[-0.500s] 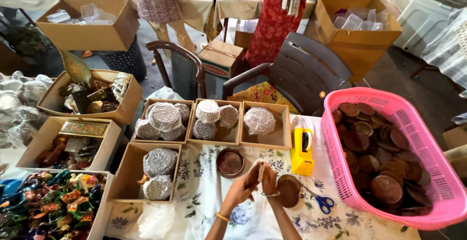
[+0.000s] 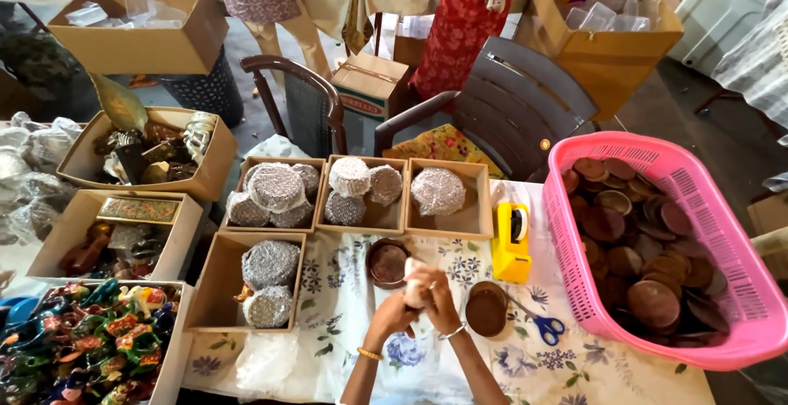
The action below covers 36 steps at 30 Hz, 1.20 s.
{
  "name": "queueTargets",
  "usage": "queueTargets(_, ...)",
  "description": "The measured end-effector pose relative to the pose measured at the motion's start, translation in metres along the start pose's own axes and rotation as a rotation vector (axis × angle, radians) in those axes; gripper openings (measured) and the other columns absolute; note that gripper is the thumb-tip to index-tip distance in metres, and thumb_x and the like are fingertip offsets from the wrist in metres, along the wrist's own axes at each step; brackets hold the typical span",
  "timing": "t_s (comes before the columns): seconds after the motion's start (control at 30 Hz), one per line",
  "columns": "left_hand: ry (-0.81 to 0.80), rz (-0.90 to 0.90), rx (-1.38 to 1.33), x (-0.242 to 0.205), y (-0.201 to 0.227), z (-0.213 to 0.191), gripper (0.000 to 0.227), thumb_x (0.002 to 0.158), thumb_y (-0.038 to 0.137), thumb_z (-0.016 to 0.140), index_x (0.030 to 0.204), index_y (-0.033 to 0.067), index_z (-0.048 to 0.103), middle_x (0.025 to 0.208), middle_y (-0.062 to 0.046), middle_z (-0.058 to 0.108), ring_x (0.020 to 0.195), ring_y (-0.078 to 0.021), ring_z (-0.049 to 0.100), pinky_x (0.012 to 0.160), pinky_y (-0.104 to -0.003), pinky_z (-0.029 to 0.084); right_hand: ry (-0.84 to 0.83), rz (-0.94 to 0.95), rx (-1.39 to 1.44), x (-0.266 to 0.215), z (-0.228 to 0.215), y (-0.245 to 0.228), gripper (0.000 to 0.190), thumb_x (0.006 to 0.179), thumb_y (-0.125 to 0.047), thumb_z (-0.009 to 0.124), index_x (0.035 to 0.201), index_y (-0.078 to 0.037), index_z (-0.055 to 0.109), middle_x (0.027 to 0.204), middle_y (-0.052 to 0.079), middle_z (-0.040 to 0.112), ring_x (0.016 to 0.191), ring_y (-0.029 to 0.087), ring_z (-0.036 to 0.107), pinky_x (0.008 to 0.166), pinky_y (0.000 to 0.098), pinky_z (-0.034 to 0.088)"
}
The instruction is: The recorder uses a cloth to wipe and clean small brown clay discs at a workshop table.
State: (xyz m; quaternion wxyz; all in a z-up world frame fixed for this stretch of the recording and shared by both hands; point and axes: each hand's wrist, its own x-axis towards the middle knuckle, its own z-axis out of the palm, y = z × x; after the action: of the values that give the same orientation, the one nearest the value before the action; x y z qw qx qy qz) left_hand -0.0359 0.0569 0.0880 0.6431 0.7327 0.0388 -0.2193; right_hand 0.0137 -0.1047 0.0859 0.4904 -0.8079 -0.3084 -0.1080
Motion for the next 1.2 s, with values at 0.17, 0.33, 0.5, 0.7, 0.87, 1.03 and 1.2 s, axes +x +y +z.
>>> queueTargets(0.17, 0.024, 0.036, 0.069, -0.022, 0.044, 0.007, 0.013, 0.088, 0.004, 0.065, 0.099, -0.0023, 0.069, 0.078, -0.011, 0.074, 0.060, -0.0265, 0.076, 0.050, -0.036, 0.060, 0.046, 0.448, 0.274, -0.023, 0.017, 0.040, 0.042, 0.104, -0.040, 0.044, 0.124, -0.009, 0.065, 0.094, 0.015, 0.067, 0.090, 0.031, 0.065, 0.082, 0.0451, 0.051)
queueTargets(0.33, -0.059, -0.032, 0.059, -0.006, 0.016, 0.010, 0.013, 0.087, 0.006, 0.067, 0.092, -0.0057, 0.070, 0.076, -0.009, 0.074, 0.060, -0.0246, 0.076, 0.049, -0.035, 0.059, 0.159, -0.291, -0.227, 0.030, -0.035, -0.096, 0.040, 0.112, -0.038, 0.039, 0.118, -0.012, 0.068, 0.114, 0.016, 0.066, 0.110, 0.033, 0.061, 0.095, 0.0489, 0.044)
queueTargets(0.5, -0.173, -0.006, 0.095, -0.043, 0.071, 0.003, 0.016, 0.088, 0.010, 0.068, 0.097, -0.0033, 0.066, 0.078, -0.009, 0.074, 0.059, -0.0224, 0.075, 0.049, -0.032, 0.059, 0.240, 0.201, 0.251, -0.013, 0.006, 0.009, 0.044, 0.110, -0.040, 0.038, 0.108, -0.006, 0.065, 0.093, 0.009, 0.063, 0.087, 0.019, 0.062, 0.074, 0.0337, 0.049)
queueTargets(0.7, -0.027, 0.067, -0.026, -0.011, 0.050, 0.015, 0.041, 0.099, 0.037, 0.069, 0.102, -0.0035, 0.067, 0.079, -0.010, 0.075, 0.062, -0.0195, 0.076, 0.052, -0.030, 0.060, 0.270, 0.722, 1.115, -0.030, 0.029, 0.071, 0.038, 0.111, -0.043, 0.055, 0.118, -0.007, 0.066, 0.079, 0.007, 0.058, 0.056, 0.018, 0.049, 0.040, 0.0303, 0.034)
queueTargets(0.87, -0.032, 0.014, -0.038, -0.035, 0.080, 0.004, 0.065, 0.093, 0.044, 0.067, 0.144, 0.0141, 0.040, 0.096, -0.010, 0.075, 0.069, -0.0225, 0.077, 0.053, -0.033, 0.060, 0.142, 0.612, 0.937, -0.019, -0.013, 0.052, 0.036, 0.097, -0.025, 0.068, 0.126, -0.005, 0.067, 0.107, 0.000, 0.071, 0.095, 0.008, 0.065, 0.082, 0.0246, 0.054)
queueTargets(1.03, -0.310, -0.122, -0.157, -0.031, 0.053, 0.006, 0.075, 0.093, 0.048, 0.068, 0.152, 0.0172, 0.034, 0.121, -0.012, 0.072, 0.084, -0.0274, 0.079, 0.057, -0.035, 0.062, -0.183, 0.380, 0.642, -0.014, -0.050, 0.028, 0.032, 0.095, -0.011, 0.074, 0.126, -0.001, 0.072, 0.112, 0.000, 0.071, 0.103, 0.009, 0.063, 0.091, 0.0242, 0.052)
queueTargets(1.2, -0.291, -0.242, -0.606, 0.037, -0.054, 0.046, 0.064, 0.098, 0.064, 0.048, 0.140, 0.0166, 0.054, 0.120, -0.009, 0.075, 0.096, -0.0225, 0.077, 0.071, -0.037, 0.063, -0.060, 0.394, 0.036, -0.023, -0.040, 0.011, 0.041, 0.090, -0.004, 0.065, 0.129, -0.014, 0.073, 0.121, 0.013, 0.074, 0.113, 0.026, 0.072, 0.092, 0.0327, 0.056)
